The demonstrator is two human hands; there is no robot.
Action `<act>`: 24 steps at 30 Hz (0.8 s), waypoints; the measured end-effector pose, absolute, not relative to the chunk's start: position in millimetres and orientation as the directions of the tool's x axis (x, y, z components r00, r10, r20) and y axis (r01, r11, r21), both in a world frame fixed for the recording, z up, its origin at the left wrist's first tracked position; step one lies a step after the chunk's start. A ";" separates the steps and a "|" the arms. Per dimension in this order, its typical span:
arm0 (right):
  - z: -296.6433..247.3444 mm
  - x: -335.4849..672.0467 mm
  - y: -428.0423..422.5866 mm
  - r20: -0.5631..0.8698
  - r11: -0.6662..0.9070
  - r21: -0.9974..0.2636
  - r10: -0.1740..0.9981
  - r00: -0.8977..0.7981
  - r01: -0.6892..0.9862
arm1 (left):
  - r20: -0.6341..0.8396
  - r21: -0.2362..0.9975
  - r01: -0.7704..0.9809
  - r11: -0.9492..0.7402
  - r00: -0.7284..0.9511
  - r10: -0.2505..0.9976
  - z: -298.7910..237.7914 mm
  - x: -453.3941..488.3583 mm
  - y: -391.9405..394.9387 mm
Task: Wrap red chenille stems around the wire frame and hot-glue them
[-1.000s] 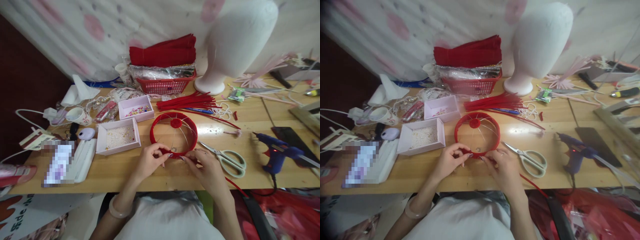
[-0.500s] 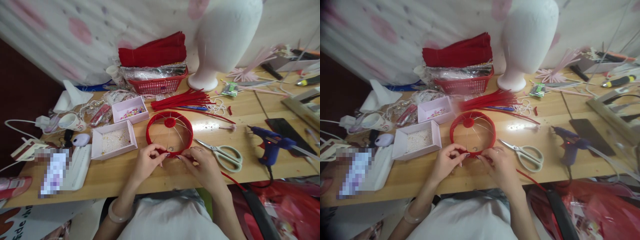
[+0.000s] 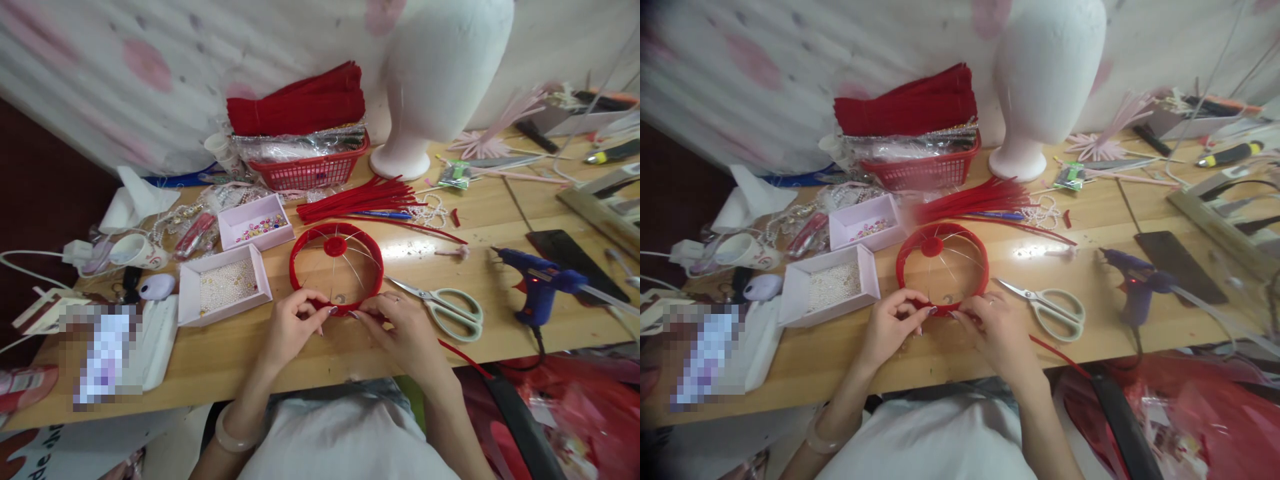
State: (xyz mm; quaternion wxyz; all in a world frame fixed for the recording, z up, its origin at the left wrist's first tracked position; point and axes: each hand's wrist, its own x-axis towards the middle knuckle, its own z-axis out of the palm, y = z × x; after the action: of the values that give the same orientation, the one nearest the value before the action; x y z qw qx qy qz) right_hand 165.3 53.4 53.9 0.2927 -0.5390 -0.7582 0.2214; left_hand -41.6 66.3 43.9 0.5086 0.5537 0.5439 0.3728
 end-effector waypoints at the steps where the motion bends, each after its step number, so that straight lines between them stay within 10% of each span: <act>1: 53.8 165.4 53.7 0.207 0.323 -0.649 0.946 -0.249 0.689 | -0.140 0.968 0.225 0.109 0.128 0.982 44.0 -41.6 66.3; 24: 52.4 166.1 55.4 0.232 0.345 -0.644 0.939 -0.255 0.683 | -0.107 0.952 0.302 0.051 0.172 0.979 44.2 -45.6 67.4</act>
State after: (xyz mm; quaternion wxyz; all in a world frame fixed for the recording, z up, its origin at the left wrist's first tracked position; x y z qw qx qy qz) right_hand 166.1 55.4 52.4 0.3003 -0.5315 -0.7630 0.2126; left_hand -45.6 67.4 44.2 0.4838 0.5935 0.5398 0.3498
